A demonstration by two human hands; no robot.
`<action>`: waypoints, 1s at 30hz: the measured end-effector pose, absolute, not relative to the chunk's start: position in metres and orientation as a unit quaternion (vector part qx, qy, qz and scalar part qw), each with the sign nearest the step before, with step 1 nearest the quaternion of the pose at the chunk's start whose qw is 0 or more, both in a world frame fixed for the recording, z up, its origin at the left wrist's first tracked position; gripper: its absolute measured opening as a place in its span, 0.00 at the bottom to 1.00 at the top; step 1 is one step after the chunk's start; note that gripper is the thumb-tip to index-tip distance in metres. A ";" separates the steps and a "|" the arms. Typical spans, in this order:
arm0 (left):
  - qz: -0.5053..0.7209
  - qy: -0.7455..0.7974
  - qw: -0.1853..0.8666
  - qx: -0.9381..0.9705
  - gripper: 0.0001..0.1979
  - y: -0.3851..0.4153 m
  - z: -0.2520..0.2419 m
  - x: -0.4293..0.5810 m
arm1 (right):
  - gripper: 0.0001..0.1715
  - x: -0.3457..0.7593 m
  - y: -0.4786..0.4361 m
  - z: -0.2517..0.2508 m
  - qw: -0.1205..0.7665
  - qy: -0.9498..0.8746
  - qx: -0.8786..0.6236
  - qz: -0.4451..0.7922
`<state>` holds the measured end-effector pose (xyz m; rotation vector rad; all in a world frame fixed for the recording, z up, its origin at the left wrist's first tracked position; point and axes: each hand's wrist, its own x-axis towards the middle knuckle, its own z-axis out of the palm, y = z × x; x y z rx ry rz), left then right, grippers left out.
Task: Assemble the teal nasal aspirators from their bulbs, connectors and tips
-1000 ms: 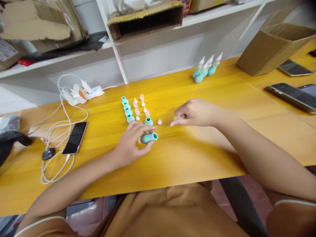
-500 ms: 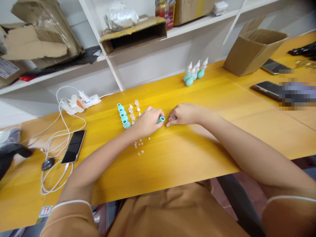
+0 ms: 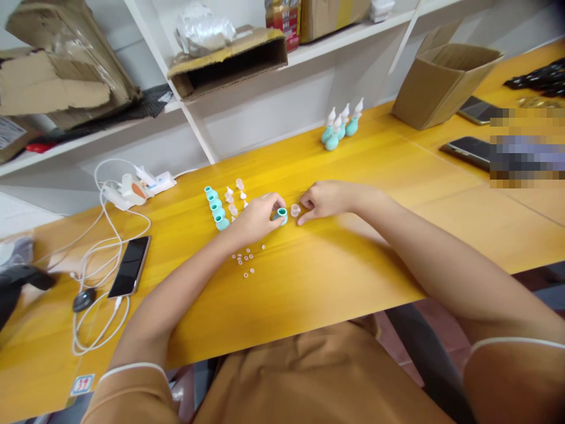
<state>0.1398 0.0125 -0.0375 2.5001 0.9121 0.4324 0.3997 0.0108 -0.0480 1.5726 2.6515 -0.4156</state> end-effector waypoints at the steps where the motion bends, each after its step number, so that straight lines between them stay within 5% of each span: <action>1: 0.152 0.322 0.203 0.912 0.09 0.012 -0.037 0.139 | 0.31 0.403 0.012 -0.047 0.006 0.852 0.504 -0.142; 9: 0.017 0.332 0.070 0.940 0.28 0.014 -0.028 0.120 | 0.35 0.410 0.019 -0.066 -0.162 0.842 0.453 -0.245; 17: 0.012 0.331 0.025 0.943 0.08 0.005 -0.030 0.122 | 0.17 0.396 0.018 -0.070 -0.159 0.869 0.399 -0.244; 25: -0.001 0.325 -0.005 0.946 0.09 0.001 -0.024 0.122 | 0.28 0.418 0.023 -0.058 -0.157 0.838 0.439 -0.285; 30: 0.033 0.318 -0.024 0.947 0.14 -0.007 -0.020 0.117 | 0.23 0.459 0.041 -0.056 -0.291 0.750 0.577 -0.138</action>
